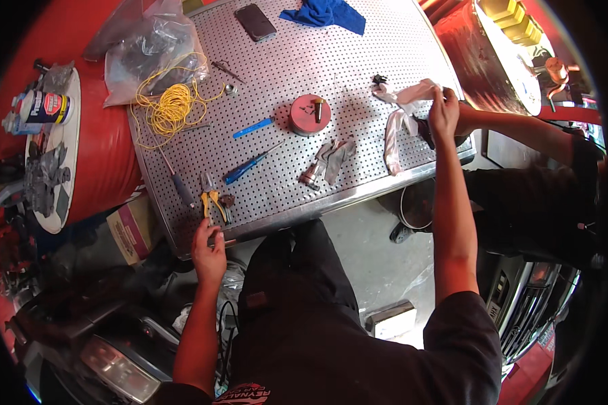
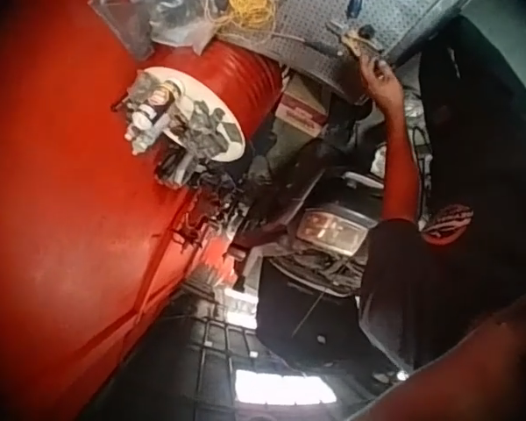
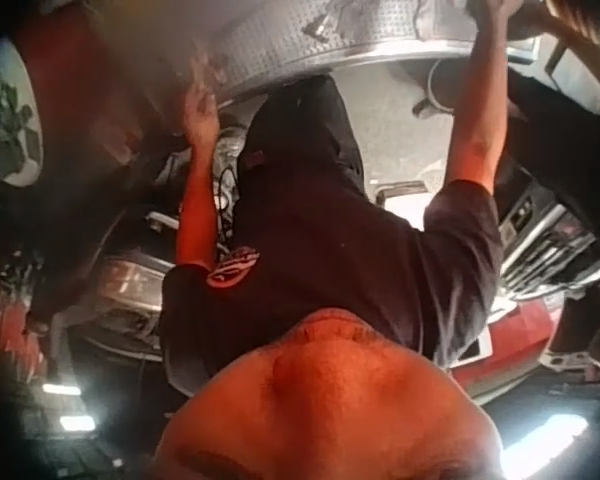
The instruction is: Cleaning and reassembling a mechanical automotive component, possibly an alternator or starter part, using small tools and sandpaper.
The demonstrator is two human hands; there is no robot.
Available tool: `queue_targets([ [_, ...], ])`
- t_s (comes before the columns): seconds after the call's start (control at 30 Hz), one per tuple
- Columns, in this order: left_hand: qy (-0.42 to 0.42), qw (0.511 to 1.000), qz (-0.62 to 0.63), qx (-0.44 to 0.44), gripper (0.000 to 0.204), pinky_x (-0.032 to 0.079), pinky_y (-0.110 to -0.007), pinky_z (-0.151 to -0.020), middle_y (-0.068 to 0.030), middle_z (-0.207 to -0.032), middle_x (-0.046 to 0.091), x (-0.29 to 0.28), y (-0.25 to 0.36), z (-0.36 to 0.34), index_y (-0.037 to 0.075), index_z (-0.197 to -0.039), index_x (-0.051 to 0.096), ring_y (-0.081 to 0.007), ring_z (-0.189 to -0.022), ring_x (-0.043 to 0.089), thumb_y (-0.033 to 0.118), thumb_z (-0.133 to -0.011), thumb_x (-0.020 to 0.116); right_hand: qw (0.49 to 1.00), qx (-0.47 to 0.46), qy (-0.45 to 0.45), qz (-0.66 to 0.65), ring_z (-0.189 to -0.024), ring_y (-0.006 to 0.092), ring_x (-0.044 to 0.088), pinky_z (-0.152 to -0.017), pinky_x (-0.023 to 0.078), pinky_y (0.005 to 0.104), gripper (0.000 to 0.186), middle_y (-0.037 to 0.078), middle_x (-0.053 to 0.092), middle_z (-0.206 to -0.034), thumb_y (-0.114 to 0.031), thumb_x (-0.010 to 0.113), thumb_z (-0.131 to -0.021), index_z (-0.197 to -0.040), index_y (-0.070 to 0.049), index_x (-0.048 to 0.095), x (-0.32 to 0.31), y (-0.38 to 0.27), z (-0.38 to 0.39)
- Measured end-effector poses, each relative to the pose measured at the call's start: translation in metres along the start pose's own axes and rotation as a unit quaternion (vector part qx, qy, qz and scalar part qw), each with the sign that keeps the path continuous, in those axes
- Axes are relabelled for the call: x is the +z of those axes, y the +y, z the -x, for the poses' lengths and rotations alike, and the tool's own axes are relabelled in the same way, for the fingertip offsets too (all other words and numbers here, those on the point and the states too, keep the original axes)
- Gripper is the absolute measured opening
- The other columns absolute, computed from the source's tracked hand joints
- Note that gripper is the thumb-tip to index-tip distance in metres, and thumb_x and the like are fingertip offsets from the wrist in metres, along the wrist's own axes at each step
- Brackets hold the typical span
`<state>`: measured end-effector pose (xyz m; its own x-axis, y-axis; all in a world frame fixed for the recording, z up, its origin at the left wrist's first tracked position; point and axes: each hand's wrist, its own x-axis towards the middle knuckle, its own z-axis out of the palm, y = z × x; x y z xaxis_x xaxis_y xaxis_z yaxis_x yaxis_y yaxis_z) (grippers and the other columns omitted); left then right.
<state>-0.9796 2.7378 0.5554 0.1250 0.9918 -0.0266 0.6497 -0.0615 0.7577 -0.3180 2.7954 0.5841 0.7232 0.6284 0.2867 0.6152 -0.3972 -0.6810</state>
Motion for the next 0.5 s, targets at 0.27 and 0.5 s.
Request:
queue_targets([
  [0.27, -0.030, 0.998, 0.044, 0.015, 0.041, 0.056, -0.042, -0.091, -0.0126, -0.103, 0.075, 0.001, 0.030, 0.000, 0.002, -0.132, 0.065, -0.0300, -0.097, 0.072, 0.006, -0.093, 0.074, 0.983, 0.002, -0.007, -0.181, -0.089, 0.0107, 0.064, -0.081, 0.051, 0.0256, 0.037, 0.005, 0.074, -0.099, -0.032, 0.070, -0.105, -0.119, 0.002, 0.073, -0.095, -0.092, -0.006],
  [0.5, -0.019, 0.997, 0.035, 0.060, 0.043, 0.056, -0.042, -0.090, -0.0112, -0.103, 0.076, -0.004, 0.046, -0.008, 0.003, -0.133, 0.065, -0.0297, -0.097, 0.072, 0.005, -0.091, 0.074, 0.981, 0.052, -0.016, -0.187, -0.085, 0.0113, 0.066, -0.078, 0.052, 0.0253, 0.040, 0.005, 0.074, -0.096, -0.032, 0.073, -0.102, -0.122, 0.003, 0.073, -0.101, -0.094, 0.023],
])
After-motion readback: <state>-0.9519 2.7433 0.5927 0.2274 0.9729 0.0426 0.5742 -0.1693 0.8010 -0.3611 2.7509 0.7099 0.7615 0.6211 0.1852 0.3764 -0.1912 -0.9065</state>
